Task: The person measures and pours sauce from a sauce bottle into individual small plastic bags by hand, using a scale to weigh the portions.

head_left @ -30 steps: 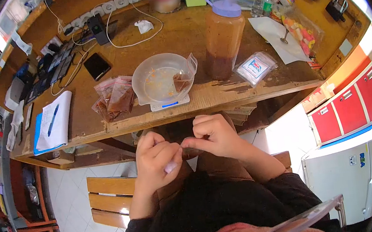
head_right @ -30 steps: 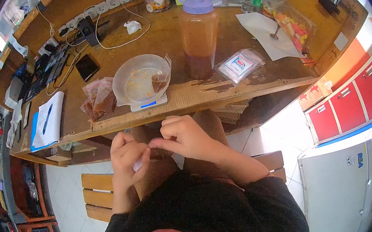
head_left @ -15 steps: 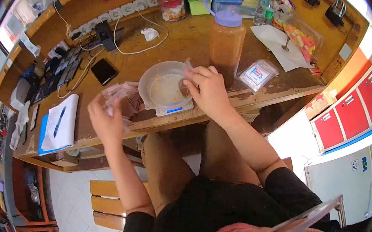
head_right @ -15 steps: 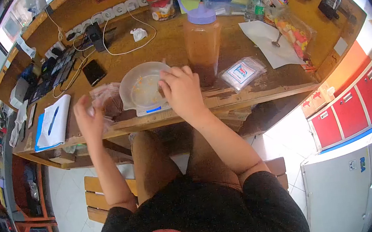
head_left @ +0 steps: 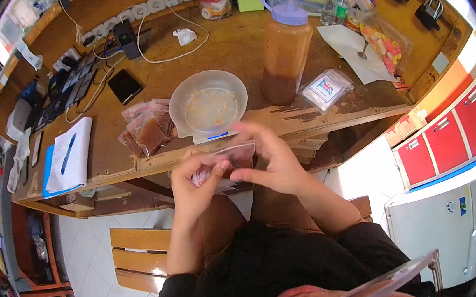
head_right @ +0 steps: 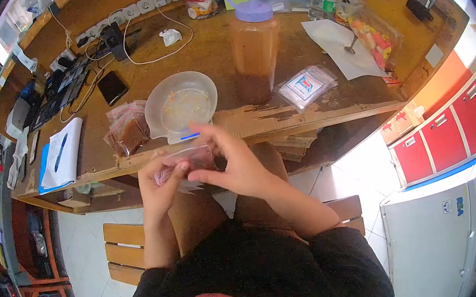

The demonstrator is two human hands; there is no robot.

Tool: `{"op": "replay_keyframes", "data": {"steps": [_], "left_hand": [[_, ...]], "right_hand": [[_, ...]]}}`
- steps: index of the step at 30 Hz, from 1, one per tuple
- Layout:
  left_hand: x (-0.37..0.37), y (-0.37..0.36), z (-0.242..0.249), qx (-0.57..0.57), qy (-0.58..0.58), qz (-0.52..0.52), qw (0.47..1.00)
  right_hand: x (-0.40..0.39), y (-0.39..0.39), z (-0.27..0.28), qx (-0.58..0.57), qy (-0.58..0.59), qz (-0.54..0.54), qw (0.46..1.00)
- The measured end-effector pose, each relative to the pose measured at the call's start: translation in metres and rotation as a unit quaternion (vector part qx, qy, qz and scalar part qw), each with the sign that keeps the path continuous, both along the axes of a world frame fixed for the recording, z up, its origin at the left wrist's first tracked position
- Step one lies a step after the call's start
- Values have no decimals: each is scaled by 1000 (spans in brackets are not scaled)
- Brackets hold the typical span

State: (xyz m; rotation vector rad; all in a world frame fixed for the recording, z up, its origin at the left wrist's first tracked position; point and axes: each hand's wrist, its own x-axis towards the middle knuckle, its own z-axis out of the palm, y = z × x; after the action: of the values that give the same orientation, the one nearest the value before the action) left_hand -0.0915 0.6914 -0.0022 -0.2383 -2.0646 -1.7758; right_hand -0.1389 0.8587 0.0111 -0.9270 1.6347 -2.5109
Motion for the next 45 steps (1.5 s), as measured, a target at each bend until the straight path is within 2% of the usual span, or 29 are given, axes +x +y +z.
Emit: {"op": "replay_keyframes", "data": {"steps": [2,4,9,11,12,13,15,17,21,23,24,26,27,28,29,30,34,36,38,41,43,45], "left_hand": [[6,1,-6,-9,-21,43,999],[6,0,-14,-14,-30,42,999],[9,4,-8,-29,-22,52,998],[7,3,-3,-140,81,72,984],[7,3,-3,-140,81,71,984],[8,2,-4,-113,62,68,989],[12,4,-5,-85,43,65,993],[16,8,-2,52,-28,37,998],[17,6,-1,40,-23,19,999],[15,1,-6,-33,56,-4,998],[15,-2,-5,-33,56,-4,998],[14,-6,-3,-133,120,-15,984],[13,-5,-1,-133,120,-15,984],[13,-1,3,-183,136,-10,974],[13,2,5,-232,151,-5,961],[14,4,5,-232,151,-5,961],[21,6,8,-310,170,30,935],[23,4,9,-328,172,34,928],[25,0,10,-338,166,27,926],[29,-9,15,-277,155,17,948],[28,-30,11,-229,177,97,952],[22,-58,21,-71,102,144,982]], "right_hand": [[-3,8,-18,191,42,50,979],[-2,9,-24,194,24,46,980],[-2,7,-35,113,23,28,993],[-2,6,-34,95,25,24,995],[-2,6,-34,77,28,22,996],[-1,7,-32,77,28,22,996],[3,10,-24,75,-63,62,993],[2,15,-22,107,-46,59,991],[6,16,-19,166,-4,23,986],[4,15,-21,164,3,37,986],[3,15,-22,163,10,51,985],[6,9,-22,140,38,42,989],[8,7,-21,117,65,34,990],[8,8,-19,117,64,34,991],[8,9,-15,165,117,21,979],[8,10,-12,212,170,8,962],[11,13,-5,265,178,-4,948],[11,15,-2,345,195,-2,918],[12,13,-7,336,214,-10,917],[8,12,-14,318,240,-42,916],[6,13,-16,308,244,-66,917],[5,18,-18,278,182,-74,940]]}}
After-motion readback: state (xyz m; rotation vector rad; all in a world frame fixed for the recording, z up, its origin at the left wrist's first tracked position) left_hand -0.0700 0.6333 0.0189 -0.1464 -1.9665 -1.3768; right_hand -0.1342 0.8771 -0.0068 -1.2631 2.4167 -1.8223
